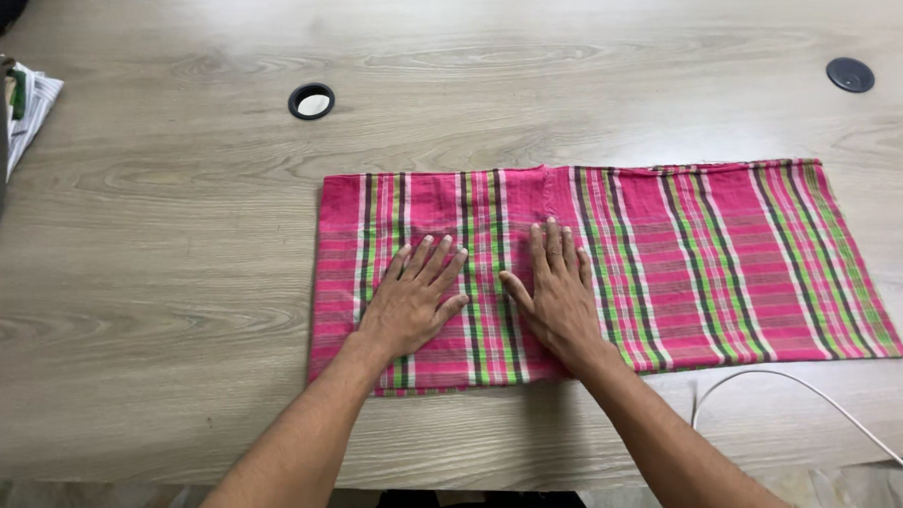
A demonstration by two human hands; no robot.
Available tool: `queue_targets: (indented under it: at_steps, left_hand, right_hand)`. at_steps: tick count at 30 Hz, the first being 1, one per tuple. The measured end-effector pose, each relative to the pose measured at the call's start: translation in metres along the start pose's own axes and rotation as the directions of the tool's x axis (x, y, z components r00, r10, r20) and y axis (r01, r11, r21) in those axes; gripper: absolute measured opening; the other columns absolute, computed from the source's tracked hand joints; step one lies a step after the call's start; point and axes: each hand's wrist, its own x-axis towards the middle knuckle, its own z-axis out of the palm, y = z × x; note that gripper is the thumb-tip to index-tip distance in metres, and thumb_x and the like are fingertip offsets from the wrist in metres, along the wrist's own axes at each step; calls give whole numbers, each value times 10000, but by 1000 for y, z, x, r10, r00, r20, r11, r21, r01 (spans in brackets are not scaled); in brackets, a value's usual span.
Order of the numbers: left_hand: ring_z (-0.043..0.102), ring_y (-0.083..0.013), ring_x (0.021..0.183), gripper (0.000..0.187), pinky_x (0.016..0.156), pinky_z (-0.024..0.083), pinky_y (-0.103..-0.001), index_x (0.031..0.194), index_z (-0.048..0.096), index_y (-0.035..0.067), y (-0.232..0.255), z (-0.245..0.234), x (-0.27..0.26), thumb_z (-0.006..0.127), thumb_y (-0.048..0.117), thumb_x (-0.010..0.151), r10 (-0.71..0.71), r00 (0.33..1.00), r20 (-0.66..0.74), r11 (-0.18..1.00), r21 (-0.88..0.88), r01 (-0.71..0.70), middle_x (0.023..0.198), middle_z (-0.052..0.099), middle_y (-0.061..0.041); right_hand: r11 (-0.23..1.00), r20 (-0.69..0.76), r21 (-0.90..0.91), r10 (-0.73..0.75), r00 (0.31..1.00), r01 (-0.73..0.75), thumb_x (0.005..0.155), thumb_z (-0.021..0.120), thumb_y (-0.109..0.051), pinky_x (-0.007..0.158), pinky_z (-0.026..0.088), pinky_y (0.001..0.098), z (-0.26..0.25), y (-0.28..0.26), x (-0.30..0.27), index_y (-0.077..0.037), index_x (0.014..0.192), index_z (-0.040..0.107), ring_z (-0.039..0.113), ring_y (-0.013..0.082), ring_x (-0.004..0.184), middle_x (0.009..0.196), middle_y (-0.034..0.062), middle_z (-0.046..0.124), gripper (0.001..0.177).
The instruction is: The person folds a large pink and green striped cloth on a light wooden table. They smooth the fabric, fold it lengthwise multiple times, then fold it into a compact square and place it on a stack of other folded items.
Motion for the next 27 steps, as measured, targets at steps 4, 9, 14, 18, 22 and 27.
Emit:
queue_targets:
  at_steps: [4,9,14,18,22,27]
  left_hand:
    - [127,-293,1558,735,1258,75,-504,1637,190,245,3,-7,-1,262,640,1021,-19,1000,19,1000,-3,19,1704,160,-75]
    - [156,-289,1574,695,1275,70,-525,1624,235,194,28,-7,-2,247,591,1054,-103,995,-3,995,-4,103,1702,195,-88]
    - [163,-320,1574,658,1267,54,-545,1628,242,178,49,9,-12,249,537,1076,-198,971,-135,975,-126,181,1694,206,-122]
    - [129,-329,1559,695,1257,37,-545,1635,213,151,35,14,-39,247,545,1064,-304,944,-126,947,-143,286,1694,177,-128]
    - [112,-328,1573,675,1271,36,-537,1629,219,159,19,13,-60,261,538,1072,-383,917,-115,915,-185,359,1699,166,-126]
    - [125,-335,1568,664,1265,47,-532,1615,230,137,1,15,-80,296,500,1063,-506,847,-163,858,-203,473,1700,172,-141]
  right_hand:
    - [996,-24,-63,-70,997,68,996,239,-729,1268,43,476,0,0,-6,-74,1634,121,24,308,1583,1718,161,63,922]
    - [999,-2,10,-50,999,50,997,259,-729,1267,35,479,-4,3,-7,-77,1643,136,27,326,1581,1712,179,72,926]
    - [990,-118,-44,-136,984,131,1012,263,-702,1255,42,487,3,8,-34,-93,1641,171,61,337,1575,1706,181,119,881]
    - [992,-47,-69,-110,993,106,1016,259,-687,1263,42,488,10,7,-45,-117,1642,162,65,320,1581,1712,152,117,852]
    - [994,4,-74,-85,996,85,999,263,-696,1253,39,485,5,8,-42,-139,1638,157,50,313,1580,1711,140,104,854]
    - [998,-49,-52,-44,998,41,1004,274,-683,1257,47,491,8,3,-64,-141,1641,172,59,309,1579,1713,140,115,843]
